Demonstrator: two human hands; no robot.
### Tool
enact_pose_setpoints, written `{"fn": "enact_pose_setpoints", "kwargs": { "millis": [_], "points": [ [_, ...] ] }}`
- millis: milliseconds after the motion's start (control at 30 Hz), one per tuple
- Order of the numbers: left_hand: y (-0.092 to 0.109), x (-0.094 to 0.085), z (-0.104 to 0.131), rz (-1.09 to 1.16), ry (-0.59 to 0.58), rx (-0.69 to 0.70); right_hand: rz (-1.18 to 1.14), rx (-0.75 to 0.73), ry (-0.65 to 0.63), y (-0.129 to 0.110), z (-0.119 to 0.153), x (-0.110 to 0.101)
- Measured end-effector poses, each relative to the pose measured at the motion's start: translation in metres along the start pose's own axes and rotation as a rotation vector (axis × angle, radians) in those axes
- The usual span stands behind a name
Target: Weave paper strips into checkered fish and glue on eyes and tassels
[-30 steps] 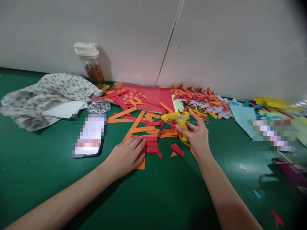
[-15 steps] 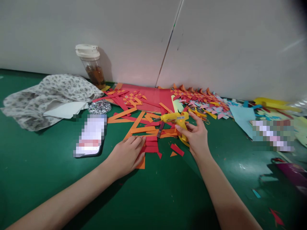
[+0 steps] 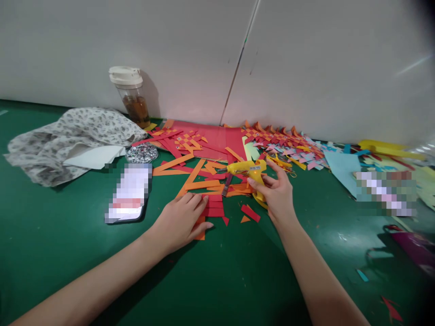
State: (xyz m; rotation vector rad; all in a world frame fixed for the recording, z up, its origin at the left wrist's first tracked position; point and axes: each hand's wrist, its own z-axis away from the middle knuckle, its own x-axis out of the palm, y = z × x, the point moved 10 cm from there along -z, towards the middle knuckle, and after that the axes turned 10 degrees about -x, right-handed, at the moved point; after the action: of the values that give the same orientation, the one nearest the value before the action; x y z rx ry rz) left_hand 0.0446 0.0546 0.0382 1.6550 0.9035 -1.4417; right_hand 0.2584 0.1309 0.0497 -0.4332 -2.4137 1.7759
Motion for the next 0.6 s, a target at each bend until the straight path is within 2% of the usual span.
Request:
{"fn": "enact_pose_setpoints", "kwargs": {
  "millis": [367,467,567,600],
  "points": [
    [0.009,-0.005,-0.003,0.013,0.019,-0.045,-0.02,0.001,0.001,-0.001,0.001,0.001],
    [-0.003,-0.011,-0.002,0.123,-0.008,-0.068,-0.025,-0.002,-0.006,-0.002,0.001,0.002],
    [-0.024,-0.02,-0.001,0.325,-0.044,-0.119,-0.027,-0.039,0.011,-0.008,0.001,0.001],
    [-0.032,-0.026,-0.001,0.383,-0.02,-0.129,-0.016,-0.061,0.019,-0.01,0.001,0.0]
  ]
}}
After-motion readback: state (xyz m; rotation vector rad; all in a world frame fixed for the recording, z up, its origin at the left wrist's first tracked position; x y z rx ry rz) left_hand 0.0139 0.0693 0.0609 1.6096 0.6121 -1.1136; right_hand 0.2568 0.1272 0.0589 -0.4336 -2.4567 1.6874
